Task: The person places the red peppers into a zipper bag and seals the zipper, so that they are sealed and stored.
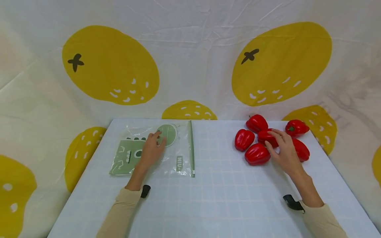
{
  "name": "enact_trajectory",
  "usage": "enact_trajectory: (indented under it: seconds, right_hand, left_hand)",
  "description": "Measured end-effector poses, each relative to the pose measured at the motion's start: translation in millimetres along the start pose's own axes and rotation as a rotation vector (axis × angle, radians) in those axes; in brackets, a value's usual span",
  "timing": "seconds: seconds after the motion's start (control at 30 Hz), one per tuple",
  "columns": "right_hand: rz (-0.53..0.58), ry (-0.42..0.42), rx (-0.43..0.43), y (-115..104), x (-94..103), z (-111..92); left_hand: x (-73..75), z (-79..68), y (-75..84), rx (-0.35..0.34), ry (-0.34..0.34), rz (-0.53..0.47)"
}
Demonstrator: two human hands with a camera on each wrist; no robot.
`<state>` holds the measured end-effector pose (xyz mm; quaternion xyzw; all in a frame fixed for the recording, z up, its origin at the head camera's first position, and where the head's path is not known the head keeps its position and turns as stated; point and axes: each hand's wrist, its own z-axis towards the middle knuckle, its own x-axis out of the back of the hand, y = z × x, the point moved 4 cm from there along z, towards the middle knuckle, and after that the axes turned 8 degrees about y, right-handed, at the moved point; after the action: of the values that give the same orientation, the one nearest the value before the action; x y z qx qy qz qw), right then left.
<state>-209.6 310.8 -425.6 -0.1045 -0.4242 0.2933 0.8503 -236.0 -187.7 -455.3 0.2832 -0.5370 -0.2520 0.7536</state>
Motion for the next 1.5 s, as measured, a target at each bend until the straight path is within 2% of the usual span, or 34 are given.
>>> enact_trajectory:
  seconds: [0.27,0.53,0.73,0.9,1.1,1.3,1.5]
  right_hand:
    - [0.036,-0.066,0.058,-11,-10.6,-6]
    - [0.063,-0.16,0.091,-19,-18.0,-14]
    - [0.045,-0.245,0.102,-22,-23.0,-19]
    - [0.024,-0.296,0.109,-24,-27.0,-23]
    - [0.024,-0.35,0.135,-25,-28.1,-26]
    - [0.031,-0.437,0.137,-25,-26.3,-25]
    - [0.01,-0.507,0.127,-27,-21.8,-21]
  left_hand:
    - [-21.8,-2.5,25.1,-0.026,-0.008,-0.102]
    - [-43.8,-6.6,47.3,-0.071,-0.018,-0.143]
    - [-59.0,-10.3,57.7,-0.052,-0.071,-0.139]
    - [-69.4,-13.3,63.4,-0.084,-0.095,-0.132]
    - [-78.1,-16.4,66.2,-0.062,-0.123,-0.106]
    - [-81.1,-20.5,69.2,-0.065,-0.152,-0.101]
    - [-80.6,-23.7,67.8,-0.083,-0.148,-0.105]
